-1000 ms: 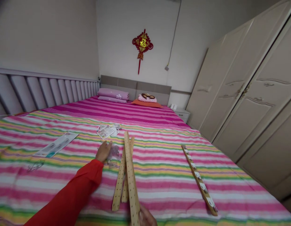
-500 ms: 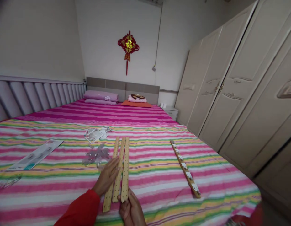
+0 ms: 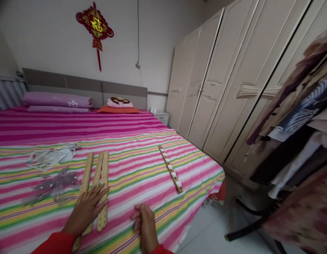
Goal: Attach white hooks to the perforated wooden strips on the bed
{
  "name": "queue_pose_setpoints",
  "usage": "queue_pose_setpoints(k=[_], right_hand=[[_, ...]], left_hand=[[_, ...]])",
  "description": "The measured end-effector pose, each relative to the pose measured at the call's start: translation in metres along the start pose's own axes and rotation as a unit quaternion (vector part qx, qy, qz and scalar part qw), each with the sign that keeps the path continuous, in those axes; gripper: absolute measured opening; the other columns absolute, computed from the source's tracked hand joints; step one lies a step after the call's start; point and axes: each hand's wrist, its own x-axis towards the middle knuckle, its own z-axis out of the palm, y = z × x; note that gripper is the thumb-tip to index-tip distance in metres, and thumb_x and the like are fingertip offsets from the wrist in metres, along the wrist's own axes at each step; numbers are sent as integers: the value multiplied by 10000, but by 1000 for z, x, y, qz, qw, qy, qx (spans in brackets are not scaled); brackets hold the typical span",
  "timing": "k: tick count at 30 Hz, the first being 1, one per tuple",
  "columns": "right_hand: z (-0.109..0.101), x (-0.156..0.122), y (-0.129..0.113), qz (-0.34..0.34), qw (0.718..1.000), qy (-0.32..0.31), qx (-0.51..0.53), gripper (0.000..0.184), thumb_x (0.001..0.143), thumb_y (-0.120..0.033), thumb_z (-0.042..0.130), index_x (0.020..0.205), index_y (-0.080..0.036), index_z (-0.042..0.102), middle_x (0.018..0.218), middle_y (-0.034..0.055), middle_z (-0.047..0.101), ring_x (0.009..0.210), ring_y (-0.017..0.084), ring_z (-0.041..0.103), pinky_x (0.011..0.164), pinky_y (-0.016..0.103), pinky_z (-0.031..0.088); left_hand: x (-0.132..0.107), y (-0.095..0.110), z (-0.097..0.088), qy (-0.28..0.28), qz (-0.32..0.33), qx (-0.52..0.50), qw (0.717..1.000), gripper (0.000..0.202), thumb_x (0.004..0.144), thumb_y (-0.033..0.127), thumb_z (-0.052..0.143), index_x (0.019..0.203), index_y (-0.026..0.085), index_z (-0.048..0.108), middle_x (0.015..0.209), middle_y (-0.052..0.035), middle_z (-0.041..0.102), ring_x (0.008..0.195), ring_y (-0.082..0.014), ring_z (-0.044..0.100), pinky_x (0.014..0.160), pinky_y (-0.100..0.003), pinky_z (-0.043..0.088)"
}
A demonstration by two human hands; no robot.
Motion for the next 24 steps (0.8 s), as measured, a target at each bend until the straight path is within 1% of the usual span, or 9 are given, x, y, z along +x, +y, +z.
queue_pose_setpoints(k=[2,4,6,8,11,13,15,19,24], right_hand=[[-36,7,-22,-24,992,108,53,544,694,-640,643,824,-112,628,527,-3,628,303,46,398,298,160,293],[-71,16,-46,-23,974,200,104,493,696,-610,659,778,-127,607,502,-18,615,318,52,412,314,161,323],[-100,26,-67,-20,963,236,125,431,737,-557,653,789,-133,600,540,11,656,357,72,475,343,170,375],[-120,37,-84,-6,966,216,144,363,806,-489,613,822,-127,609,609,49,695,397,86,524,379,182,426],[-135,55,-96,49,970,146,187,268,864,-365,578,800,-108,617,669,101,710,430,84,552,422,176,462],[-140,65,-97,74,970,89,214,186,860,-284,594,818,-105,621,677,91,698,431,67,534,430,158,458],[-143,72,-95,77,968,28,236,102,832,-223,627,820,-123,611,659,44,661,433,55,505,421,143,442],[-146,73,-92,84,958,-67,266,105,770,-144,683,797,-143,581,668,-5,574,474,52,480,419,135,427],[-128,60,-86,99,959,-83,252,168,714,-123,728,825,-140,604,694,-2,571,491,53,450,421,142,436]], left_hand=[[0,-1,1,-1,1,8,1000,487,882,514,392,1351,392,444,1453,17,424,1368,-269,317,1096,-515,218],[-1,-1,2,-5,0,13,1000,501,882,514,386,1362,382,432,1458,14,416,1370,-281,312,1093,-528,226],[-1,-1,2,-7,0,15,1000,508,884,514,375,1369,374,427,1467,14,401,1369,-293,310,1088,-540,233],[0,-2,3,-4,3,17,1000,510,885,511,367,1371,368,430,1471,14,392,1367,-299,313,1089,-548,232],[0,-2,3,-3,5,17,1000,507,882,512,369,1364,372,440,1465,18,402,1363,-304,320,1092,-554,228],[1,-2,4,-5,1,15,1000,500,885,509,367,1362,379,439,1456,24,414,1360,-301,327,1088,-556,234],[0,-3,4,-2,3,12,1000,494,886,505,373,1361,384,437,1452,26,421,1357,-295,334,1087,-554,238],[-1,-2,3,9,1,4,1000,481,881,509,404,1350,410,435,1444,28,436,1352,-283,343,1086,-545,241],[-3,5,-2,5,-10,-15,1000,476,891,499,405,1357,404,424,1452,15,427,1363,-266,326,1088,-542,231]])
